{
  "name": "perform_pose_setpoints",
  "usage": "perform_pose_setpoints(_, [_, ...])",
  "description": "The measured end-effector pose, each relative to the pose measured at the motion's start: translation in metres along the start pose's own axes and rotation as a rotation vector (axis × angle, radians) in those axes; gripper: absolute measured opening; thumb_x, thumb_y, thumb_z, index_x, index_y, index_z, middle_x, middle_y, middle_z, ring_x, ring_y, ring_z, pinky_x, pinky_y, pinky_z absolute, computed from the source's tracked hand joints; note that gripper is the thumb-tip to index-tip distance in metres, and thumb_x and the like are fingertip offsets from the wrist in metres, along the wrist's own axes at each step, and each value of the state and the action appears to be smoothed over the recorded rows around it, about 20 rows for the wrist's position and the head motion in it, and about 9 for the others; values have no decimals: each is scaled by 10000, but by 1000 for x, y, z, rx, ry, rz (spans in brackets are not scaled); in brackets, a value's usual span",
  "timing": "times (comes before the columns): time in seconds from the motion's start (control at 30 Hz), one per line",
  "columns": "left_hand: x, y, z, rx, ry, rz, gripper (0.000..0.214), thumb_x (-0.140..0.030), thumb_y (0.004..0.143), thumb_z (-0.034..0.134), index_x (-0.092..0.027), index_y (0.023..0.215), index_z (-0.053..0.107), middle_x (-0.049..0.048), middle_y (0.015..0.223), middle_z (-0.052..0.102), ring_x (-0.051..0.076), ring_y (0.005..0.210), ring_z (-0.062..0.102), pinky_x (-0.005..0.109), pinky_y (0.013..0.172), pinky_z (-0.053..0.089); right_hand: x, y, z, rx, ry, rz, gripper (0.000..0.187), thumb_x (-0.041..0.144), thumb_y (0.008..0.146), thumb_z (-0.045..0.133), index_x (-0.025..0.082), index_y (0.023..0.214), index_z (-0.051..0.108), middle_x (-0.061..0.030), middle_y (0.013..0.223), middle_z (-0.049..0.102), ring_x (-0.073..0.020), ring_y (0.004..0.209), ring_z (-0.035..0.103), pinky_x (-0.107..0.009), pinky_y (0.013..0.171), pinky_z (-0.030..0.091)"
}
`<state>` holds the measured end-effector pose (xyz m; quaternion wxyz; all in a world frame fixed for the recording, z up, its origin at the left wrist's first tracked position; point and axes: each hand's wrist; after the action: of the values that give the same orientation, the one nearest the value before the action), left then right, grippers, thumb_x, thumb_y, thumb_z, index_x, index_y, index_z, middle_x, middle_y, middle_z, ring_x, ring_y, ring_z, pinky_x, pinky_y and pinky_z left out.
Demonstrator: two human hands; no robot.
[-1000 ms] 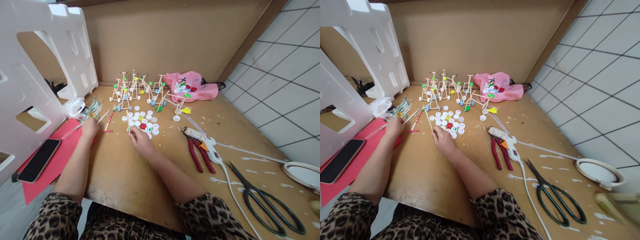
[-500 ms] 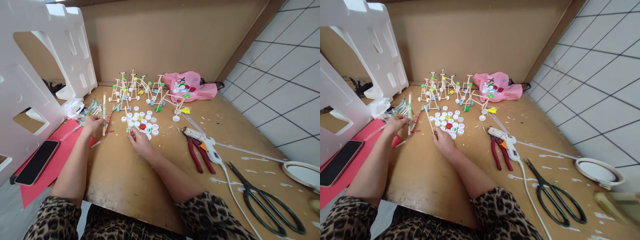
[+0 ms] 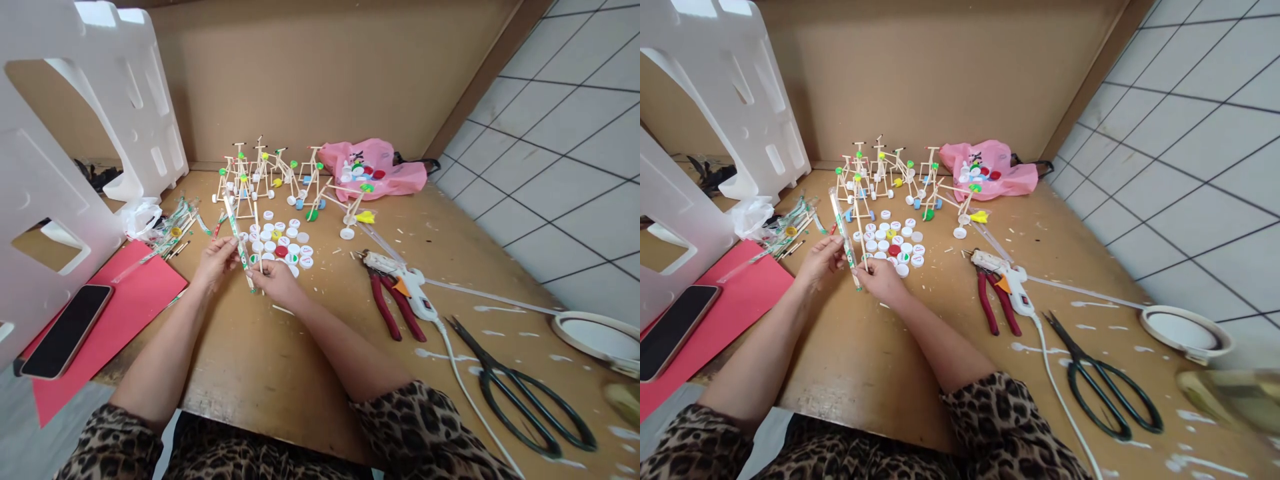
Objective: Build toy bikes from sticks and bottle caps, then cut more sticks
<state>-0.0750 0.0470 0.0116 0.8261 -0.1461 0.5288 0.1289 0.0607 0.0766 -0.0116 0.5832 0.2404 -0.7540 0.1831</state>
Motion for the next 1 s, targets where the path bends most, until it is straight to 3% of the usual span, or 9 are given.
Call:
perform_pose_setpoints(0.17, [-2, 4, -10, -50, -53, 94, 237, -339, 569, 745, -160, 693, 650, -31, 538, 577, 33, 411, 405, 162, 379, 268, 1, -3, -4, 222, -139, 54, 158, 259, 697, 564, 172, 566, 547, 43, 486, 543, -69, 427, 442, -187, 430, 318])
perform_pose_setpoints(0.27, [-4, 5, -14, -48, -81, 121, 225, -329, 575, 744, -156, 680, 647, -36, 525, 554, 33, 415, 393, 165, 388, 269, 3, -5, -7, 276, -230, 82, 156, 289, 692, 576, 170, 590, 582, 39, 497, 552, -72, 432, 431, -194, 428, 294])
perform_pose_setpoints(0.47, [-6, 4, -17, -59, -115, 118, 233, -340, 617, 724, -150, 592, 591, -53, 440, 463, 36, 391, 374, 164, 382, 274, 7, -18, -10, 265, -328, 110, 177, 314, 657, 602, 170, 560, 573, 67, 457, 426, -65, 437, 349, -204, 440, 239])
perform_pose_setpoints(0.6, [-5, 4, -17, -70, -124, 122, 225, -375, 676, 680, -156, 674, 629, -56, 422, 448, 45, 376, 371, 167, 372, 272, 9, -28, -10, 254, -325, 85, 224, 292, 694, 532, 174, 508, 500, 65, 458, 377, -63, 434, 319, -214, 455, 231])
perform_pose_setpoints(0.77, [1, 6, -17, -72, -127, 125, 229, -352, 632, 720, -142, 634, 628, -50, 432, 471, 39, 378, 386, 159, 361, 258, 9, -37, -10, 202, -293, 29, 250, 298, 718, 500, 181, 507, 434, 70, 465, 325, -65, 460, 295, -217, 479, 226])
perform_pose_setpoints(1.0, [6, 6, -15, -112, -147, 116, 284, -353, 537, 786, -122, 599, 634, -45, 452, 523, 26, 361, 406, 152, 349, 294, 2, -38, -4, 96, -248, 23, 212, 294, 722, 493, 179, 549, 449, 62, 494, 383, -73, 489, 332, -215, 502, 255])
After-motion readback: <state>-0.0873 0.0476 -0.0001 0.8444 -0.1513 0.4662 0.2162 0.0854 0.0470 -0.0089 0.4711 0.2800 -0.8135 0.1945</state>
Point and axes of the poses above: each hand's wrist, its own y-axis towards the middle knuckle, its own z-axis out of the palm, x = y × z
